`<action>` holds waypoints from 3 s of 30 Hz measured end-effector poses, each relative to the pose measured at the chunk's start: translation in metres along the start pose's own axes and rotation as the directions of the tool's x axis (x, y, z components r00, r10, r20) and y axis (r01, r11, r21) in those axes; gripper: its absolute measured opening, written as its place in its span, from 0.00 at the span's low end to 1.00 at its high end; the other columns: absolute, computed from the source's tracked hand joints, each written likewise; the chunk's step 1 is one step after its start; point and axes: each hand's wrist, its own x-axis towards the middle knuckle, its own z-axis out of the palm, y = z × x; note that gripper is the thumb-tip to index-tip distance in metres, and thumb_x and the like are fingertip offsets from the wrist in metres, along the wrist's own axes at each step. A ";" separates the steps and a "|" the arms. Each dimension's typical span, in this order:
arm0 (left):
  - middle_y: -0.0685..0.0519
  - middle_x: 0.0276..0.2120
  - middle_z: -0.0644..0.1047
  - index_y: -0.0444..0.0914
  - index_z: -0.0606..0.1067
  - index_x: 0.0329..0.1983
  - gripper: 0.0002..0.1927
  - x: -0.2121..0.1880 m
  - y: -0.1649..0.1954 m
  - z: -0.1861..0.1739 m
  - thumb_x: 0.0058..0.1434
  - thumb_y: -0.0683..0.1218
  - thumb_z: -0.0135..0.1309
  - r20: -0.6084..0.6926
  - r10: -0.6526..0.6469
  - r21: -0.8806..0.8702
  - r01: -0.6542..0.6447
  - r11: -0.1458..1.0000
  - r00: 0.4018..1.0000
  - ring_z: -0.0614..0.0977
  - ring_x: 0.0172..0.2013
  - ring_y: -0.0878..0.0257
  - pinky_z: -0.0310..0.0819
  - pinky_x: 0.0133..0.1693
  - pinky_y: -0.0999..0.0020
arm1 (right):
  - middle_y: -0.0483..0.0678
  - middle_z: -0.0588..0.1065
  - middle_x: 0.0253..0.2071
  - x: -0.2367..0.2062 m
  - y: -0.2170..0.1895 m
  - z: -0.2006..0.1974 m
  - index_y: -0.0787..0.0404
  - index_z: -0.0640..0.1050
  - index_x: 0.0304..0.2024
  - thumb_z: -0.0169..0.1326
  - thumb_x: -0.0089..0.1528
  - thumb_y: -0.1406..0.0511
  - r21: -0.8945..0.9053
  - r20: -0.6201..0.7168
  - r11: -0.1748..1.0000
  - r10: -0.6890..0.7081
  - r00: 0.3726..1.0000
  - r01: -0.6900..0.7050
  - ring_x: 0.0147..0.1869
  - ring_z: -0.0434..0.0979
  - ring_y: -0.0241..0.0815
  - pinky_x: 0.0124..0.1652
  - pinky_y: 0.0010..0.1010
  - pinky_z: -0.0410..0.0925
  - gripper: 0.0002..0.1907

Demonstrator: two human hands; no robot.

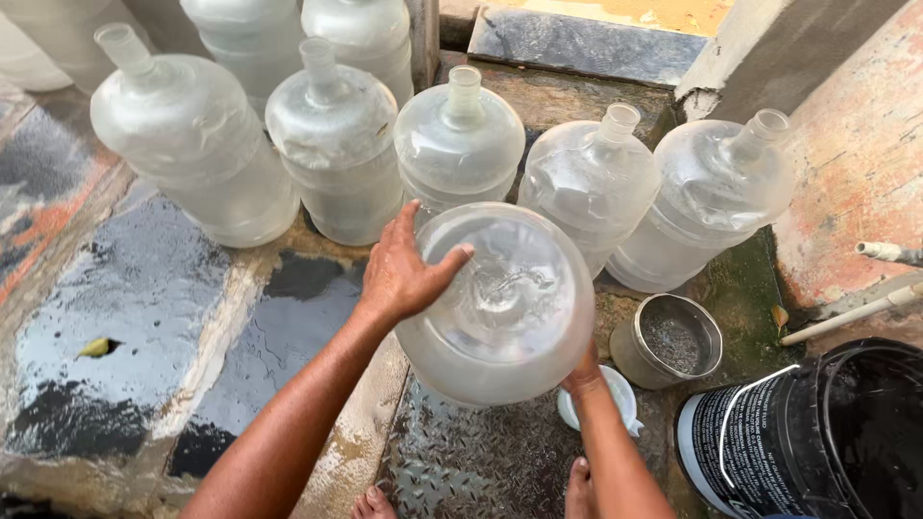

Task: The person scrubs the exterior of a large plastic water dispenser with a yellow sponge and soapy water. They repeatedly rinse the dispenser by pouring water from a white jug and continue scrubbing the surface and the attached tap.

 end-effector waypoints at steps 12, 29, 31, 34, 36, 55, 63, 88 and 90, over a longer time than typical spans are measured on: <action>0.41 0.58 0.77 0.34 0.72 0.63 0.43 -0.114 0.027 -0.011 0.47 0.58 0.71 0.276 0.593 0.036 -0.624 0.780 0.757 0.76 0.58 0.45 0.70 0.58 0.53 | 0.60 0.65 0.69 -0.061 0.103 0.018 0.66 0.60 0.71 0.39 0.65 0.39 0.244 0.143 0.967 0.043 0.989 -0.077 0.69 0.65 0.60 0.66 0.56 0.57 0.46; 0.40 0.76 0.55 0.41 0.48 0.79 0.49 -0.137 -0.110 0.071 0.63 0.70 0.41 -0.178 0.012 -0.727 -0.140 0.672 0.984 0.56 0.74 0.46 0.51 0.70 0.49 | 0.48 0.75 0.59 -0.035 0.044 0.064 0.62 0.68 0.66 0.50 0.67 0.62 -0.056 -0.099 0.941 -0.337 0.936 0.333 0.60 0.75 0.39 0.58 0.32 0.71 0.25; 0.39 0.75 0.56 0.37 0.51 0.78 0.47 -0.129 -0.126 0.090 0.63 0.65 0.46 -0.167 -0.031 -0.825 -0.123 0.551 0.985 0.57 0.74 0.46 0.48 0.71 0.52 | 0.49 0.77 0.50 -0.034 0.044 0.060 0.64 0.71 0.59 0.52 0.68 0.63 -0.248 -0.300 0.904 -0.412 0.860 0.347 0.49 0.77 0.40 0.49 0.33 0.73 0.19; 0.40 0.76 0.55 0.35 0.53 0.77 0.44 -0.134 -0.138 0.104 0.64 0.60 0.48 -0.125 -0.089 -0.766 -0.040 0.642 0.988 0.54 0.75 0.49 0.45 0.71 0.57 | 0.47 0.78 0.43 -0.026 0.046 0.042 0.64 0.73 0.51 0.53 0.68 0.64 -0.327 -0.459 0.884 -0.459 0.761 0.335 0.42 0.79 0.38 0.42 0.30 0.75 0.12; 0.40 0.76 0.54 0.34 0.53 0.77 0.43 -0.125 -0.140 0.108 0.63 0.58 0.48 -0.150 -0.050 -0.667 -0.064 0.742 0.987 0.53 0.76 0.49 0.43 0.71 0.58 | 0.47 0.78 0.42 -0.021 0.042 0.028 0.63 0.73 0.49 0.55 0.68 0.65 -0.384 -0.426 0.847 -0.516 0.743 0.368 0.41 0.78 0.36 0.41 0.28 0.74 0.10; 0.46 0.56 0.77 0.37 0.66 0.66 0.23 -0.077 0.012 0.092 0.72 0.49 0.53 -0.249 0.329 -0.530 -0.413 0.741 0.911 0.78 0.60 0.56 0.70 0.64 0.61 | 0.52 0.74 0.43 -0.036 -0.004 -0.051 0.58 0.77 0.50 0.49 0.71 0.59 -0.635 -0.683 0.767 -0.505 0.528 -0.088 0.44 0.70 0.47 0.44 0.41 0.62 0.12; 0.49 0.49 0.79 0.36 0.68 0.62 0.25 -0.077 0.016 0.107 0.65 0.48 0.60 -0.320 0.185 -0.554 -0.342 0.759 0.929 0.81 0.51 0.60 0.76 0.55 0.64 | 0.63 0.54 0.75 -0.085 0.107 0.109 0.65 0.56 0.72 0.47 0.65 0.57 -0.863 0.226 -0.498 -0.526 0.820 -0.082 0.79 0.46 0.66 0.71 0.63 0.36 0.37; 0.50 0.44 0.73 0.38 0.66 0.49 0.18 -0.111 -0.151 0.045 0.59 0.35 0.58 -0.567 -0.393 -0.815 -0.426 0.393 0.724 0.77 0.46 0.61 0.76 0.54 0.63 | 0.44 0.45 0.82 -0.016 0.141 0.080 0.49 0.44 0.79 0.21 0.72 0.41 -0.877 0.477 -0.273 -0.419 0.772 0.394 0.87 0.38 0.44 0.80 0.48 0.32 0.38; 0.50 0.45 0.73 0.38 0.66 0.49 0.18 -0.116 -0.148 0.045 0.58 0.35 0.57 -0.513 -0.399 -0.843 -0.360 0.399 0.760 0.78 0.46 0.60 0.75 0.53 0.64 | 0.40 0.47 0.83 -0.016 0.134 0.069 0.46 0.45 0.80 0.18 0.72 0.42 -0.864 0.487 -0.345 -0.389 0.782 0.367 0.87 0.39 0.42 0.80 0.51 0.29 0.36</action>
